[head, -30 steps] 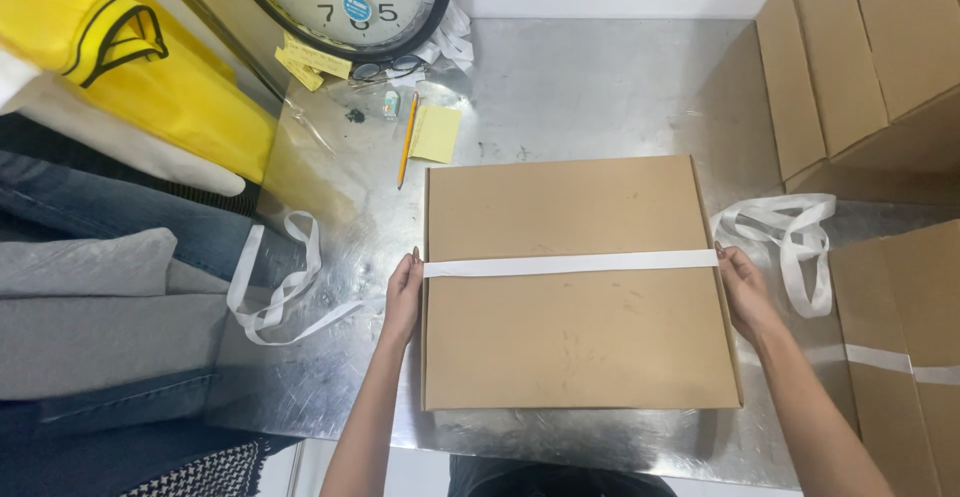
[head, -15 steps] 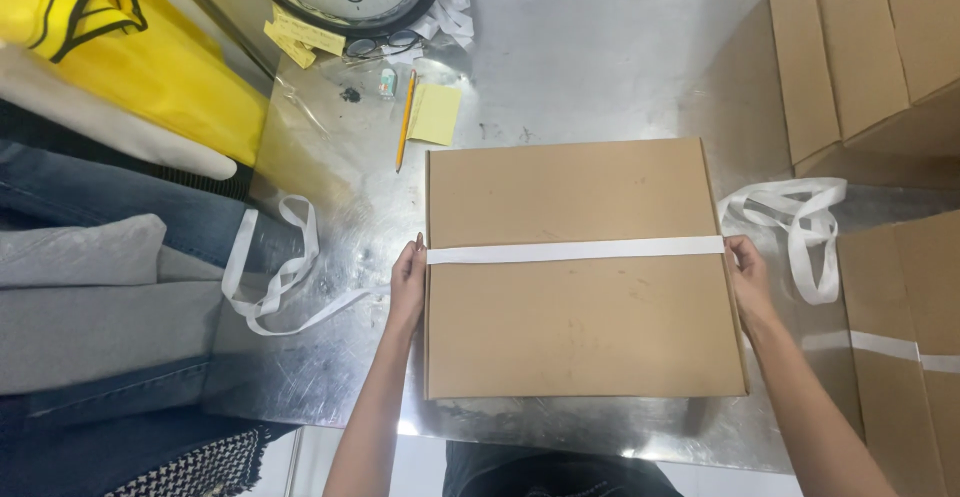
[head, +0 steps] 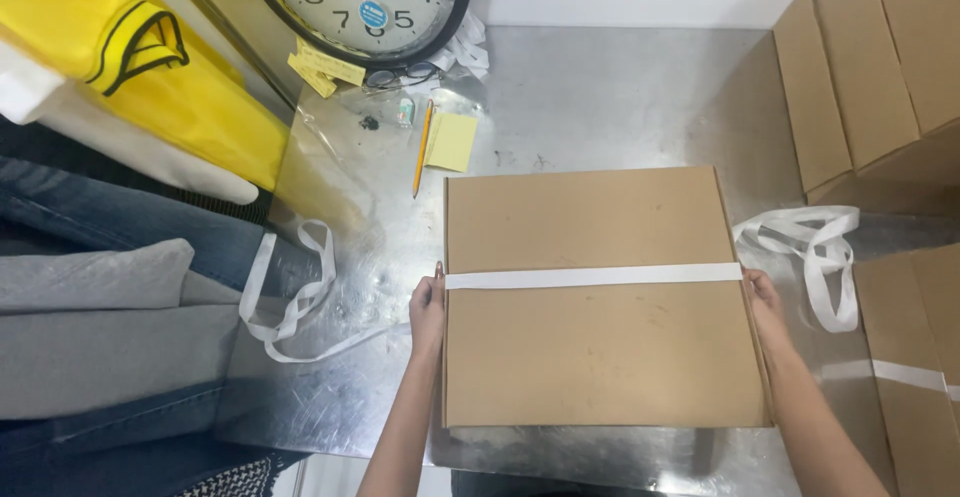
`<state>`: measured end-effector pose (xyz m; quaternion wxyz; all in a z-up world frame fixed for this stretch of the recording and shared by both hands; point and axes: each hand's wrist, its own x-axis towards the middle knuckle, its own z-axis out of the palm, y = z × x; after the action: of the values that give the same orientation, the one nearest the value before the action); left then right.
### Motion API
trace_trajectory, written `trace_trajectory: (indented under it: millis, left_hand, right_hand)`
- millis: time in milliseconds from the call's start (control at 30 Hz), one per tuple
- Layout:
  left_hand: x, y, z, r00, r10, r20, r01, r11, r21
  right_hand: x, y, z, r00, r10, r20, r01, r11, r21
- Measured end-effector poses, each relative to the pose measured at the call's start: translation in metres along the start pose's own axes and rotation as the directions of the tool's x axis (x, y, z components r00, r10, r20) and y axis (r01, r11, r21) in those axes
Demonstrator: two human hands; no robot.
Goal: The person ties a white ribbon around a cardboard box. They wrap the ribbon lengthwise and crosswise, then tie a knot and form a bow on top of the box.
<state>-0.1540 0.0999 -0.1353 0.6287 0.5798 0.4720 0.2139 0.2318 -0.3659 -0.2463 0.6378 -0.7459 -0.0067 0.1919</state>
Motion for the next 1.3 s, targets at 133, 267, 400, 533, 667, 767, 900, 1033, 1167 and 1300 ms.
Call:
trace_trajectory:
  millis: [133, 267, 400, 533, 667, 767, 900, 1033, 1167, 1300]
  left_hand:
    - [-0.020, 0.041, 0.008, 0.992, -0.077, -0.099, 0.066, 0.992, -0.108]
    - [-0.021, 0.043, 0.008, 0.984, -0.131, -0.119, 0.121, 0.989, -0.086]
    - [-0.020, 0.052, 0.007, 0.978, -0.167, -0.125, 0.162, 0.986, -0.048]
    - [-0.028, 0.082, 0.003, 0.940, -0.341, -0.031, 0.330, 0.926, -0.184]
    - [-0.030, 0.101, -0.001, 0.904, -0.413, 0.110, 0.425, 0.894, -0.140]
    - [-0.023, 0.086, -0.005, 0.902, -0.393, 0.177, 0.424, 0.882, -0.205]
    - [-0.005, 0.047, -0.010, 0.937, -0.302, 0.176, 0.346, 0.874, -0.340]
    - [-0.002, 0.064, -0.008, 0.962, -0.235, 0.140, 0.271, 0.886, -0.377]
    - [0.005, 0.087, -0.005, 0.987, -0.096, 0.132, 0.141, 0.910, -0.389]
    - [0.031, 0.097, -0.001, 0.989, 0.002, 0.150, 0.071, 0.876, -0.478]
  right_hand:
    - [-0.026, -0.050, 0.022, 0.997, 0.077, -0.018, -0.078, 0.991, -0.113]
    - [-0.038, -0.070, 0.028, 0.990, 0.136, -0.040, -0.138, 0.987, -0.082]
    - [-0.033, -0.072, 0.028, 0.982, 0.165, -0.090, -0.176, 0.976, -0.128]
    - [-0.054, -0.114, 0.041, 0.969, 0.246, -0.019, -0.246, 0.959, -0.140]
    - [-0.068, -0.128, 0.049, 0.955, 0.296, 0.029, -0.296, 0.955, -0.004]
    - [-0.079, -0.143, 0.052, 0.954, 0.298, 0.032, -0.296, 0.954, -0.041]
    - [-0.108, -0.185, 0.071, 0.958, 0.285, -0.038, -0.286, 0.958, -0.026]
    - [-0.060, -0.126, 0.046, 0.984, 0.164, -0.066, -0.159, 0.984, 0.077]
    - [-0.056, -0.150, 0.059, 0.985, 0.118, -0.122, -0.102, 0.986, 0.131]
    - [-0.053, -0.183, 0.073, 0.987, 0.076, -0.144, -0.047, 0.980, 0.195]
